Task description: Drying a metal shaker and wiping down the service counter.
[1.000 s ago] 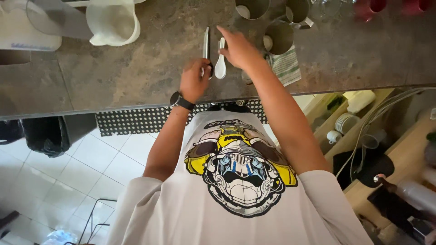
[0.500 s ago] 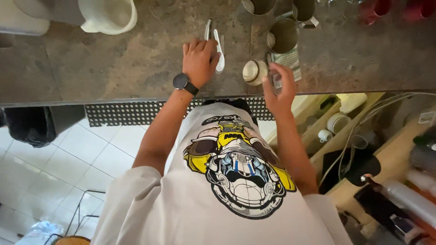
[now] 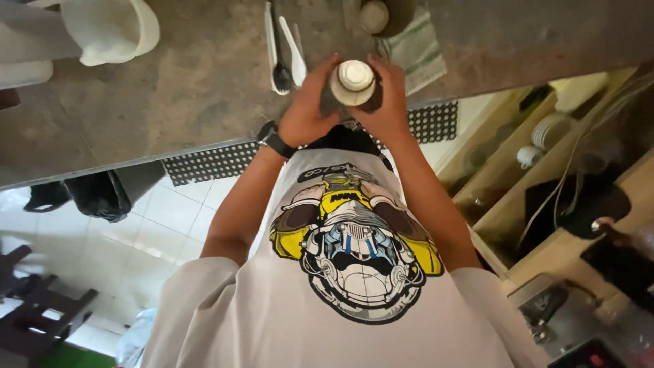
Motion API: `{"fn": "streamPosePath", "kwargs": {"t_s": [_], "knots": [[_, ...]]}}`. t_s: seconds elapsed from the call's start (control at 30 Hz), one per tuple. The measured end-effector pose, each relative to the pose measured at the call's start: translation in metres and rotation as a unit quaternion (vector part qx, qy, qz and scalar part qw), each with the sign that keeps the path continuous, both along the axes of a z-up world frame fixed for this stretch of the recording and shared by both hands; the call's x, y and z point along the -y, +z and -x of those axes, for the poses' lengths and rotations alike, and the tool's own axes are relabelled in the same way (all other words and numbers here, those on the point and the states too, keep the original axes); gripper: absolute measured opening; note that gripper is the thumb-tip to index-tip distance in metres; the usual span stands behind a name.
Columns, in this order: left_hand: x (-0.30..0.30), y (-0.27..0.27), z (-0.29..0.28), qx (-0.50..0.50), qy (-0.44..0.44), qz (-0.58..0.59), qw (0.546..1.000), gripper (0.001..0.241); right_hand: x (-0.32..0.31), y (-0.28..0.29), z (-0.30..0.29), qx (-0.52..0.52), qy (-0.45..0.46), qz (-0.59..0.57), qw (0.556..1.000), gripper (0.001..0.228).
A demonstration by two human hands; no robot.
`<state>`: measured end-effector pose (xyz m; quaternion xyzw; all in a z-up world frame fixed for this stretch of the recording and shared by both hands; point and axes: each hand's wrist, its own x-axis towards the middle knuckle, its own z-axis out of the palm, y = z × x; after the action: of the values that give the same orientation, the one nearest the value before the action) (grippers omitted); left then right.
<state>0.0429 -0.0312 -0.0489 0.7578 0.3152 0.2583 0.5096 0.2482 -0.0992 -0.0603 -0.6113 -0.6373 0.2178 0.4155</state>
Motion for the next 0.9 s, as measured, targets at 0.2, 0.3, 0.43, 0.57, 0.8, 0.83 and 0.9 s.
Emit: {"fn": "streamPosePath", "kwargs": {"t_s": [0.2,0.3,0.43,0.57,0.8,0.83,0.9], "knots": [[0.015,0.031,-0.015,-0.009,-0.018,-0.017,1.000,0.089,0.020,0.006,-0.016,-0.022,-0.001,-0.042,0.999,0.086],[0.028,0.029,-0.024,-0.031,0.001,-0.025,0.999,0.087,0.029,0.006,-0.026,-0.045,0.009,-0.024,0.999,0.084],[0.038,0.032,-0.037,0.038,-0.040,0.000,0.998,0.095,0.041,0.012,-0.037,-0.023,0.013,-0.052,0.998,0.080],[0.051,0.033,-0.054,0.004,0.024,0.011,1.000,0.097,0.049,0.024,-0.044,0.035,0.015,-0.055,0.998,0.083],[0.066,0.023,-0.055,-0.070,0.135,0.061,0.987,0.096,0.058,0.031,-0.054,-0.041,0.079,0.090,0.992,0.093],[0.070,0.026,-0.053,-0.069,0.137,0.056,0.986,0.096,0.062,0.026,-0.055,-0.041,0.081,0.085,0.992,0.093],[0.069,0.032,-0.051,-0.026,0.194,0.203,0.959,0.072,0.061,0.016,-0.056,-0.111,0.116,0.101,0.982,0.126]]}}
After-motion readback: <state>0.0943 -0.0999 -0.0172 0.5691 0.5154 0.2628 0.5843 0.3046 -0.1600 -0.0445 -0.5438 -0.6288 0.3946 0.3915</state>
